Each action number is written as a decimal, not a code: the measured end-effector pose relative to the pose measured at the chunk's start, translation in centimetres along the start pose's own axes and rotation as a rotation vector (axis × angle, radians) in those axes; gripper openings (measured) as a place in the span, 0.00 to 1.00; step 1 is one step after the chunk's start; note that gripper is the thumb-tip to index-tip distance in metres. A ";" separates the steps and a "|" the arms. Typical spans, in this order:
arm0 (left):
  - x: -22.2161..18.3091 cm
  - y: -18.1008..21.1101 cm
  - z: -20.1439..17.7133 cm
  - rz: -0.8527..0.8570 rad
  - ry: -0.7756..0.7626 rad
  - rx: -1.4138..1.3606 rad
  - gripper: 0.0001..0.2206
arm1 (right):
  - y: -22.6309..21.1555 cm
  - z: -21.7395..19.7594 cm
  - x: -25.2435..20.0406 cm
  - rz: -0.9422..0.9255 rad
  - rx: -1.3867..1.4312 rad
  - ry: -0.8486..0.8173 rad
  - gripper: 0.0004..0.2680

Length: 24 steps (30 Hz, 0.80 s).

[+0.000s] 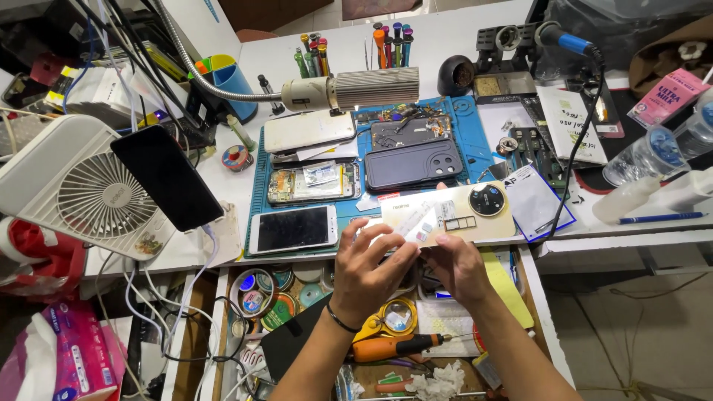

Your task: Replacing the back cover of a mobile phone, including peeling off protective film and aligning the cover.

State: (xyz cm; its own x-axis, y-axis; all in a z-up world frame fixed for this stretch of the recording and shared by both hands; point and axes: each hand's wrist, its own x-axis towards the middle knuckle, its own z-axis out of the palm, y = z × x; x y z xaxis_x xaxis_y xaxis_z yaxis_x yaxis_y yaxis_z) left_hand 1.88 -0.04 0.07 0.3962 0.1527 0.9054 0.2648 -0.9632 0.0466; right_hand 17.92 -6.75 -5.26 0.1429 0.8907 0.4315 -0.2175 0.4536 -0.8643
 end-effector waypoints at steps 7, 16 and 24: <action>-1.3 -0.6 0.2 -0.072 -0.051 -0.031 0.04 | 1.8 -0.3 -0.5 -0.049 -0.212 0.063 0.22; -1.7 -0.8 -0.3 -0.154 -0.131 -0.141 0.03 | 4.0 -0.7 -1.9 -0.113 -0.530 0.153 0.15; -1.9 -0.5 -0.1 -0.276 -0.185 -0.182 0.04 | 7.1 -1.9 -3.2 -0.276 -0.970 0.203 0.14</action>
State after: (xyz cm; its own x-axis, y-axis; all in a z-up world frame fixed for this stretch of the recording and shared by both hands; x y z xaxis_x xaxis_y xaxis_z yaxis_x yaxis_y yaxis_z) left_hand 0.87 0.16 -1.59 0.4883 0.4329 0.7577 0.2297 -0.9014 0.3670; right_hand 17.76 -6.43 -13.25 0.2495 0.6967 0.6726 0.7081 0.3425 -0.6175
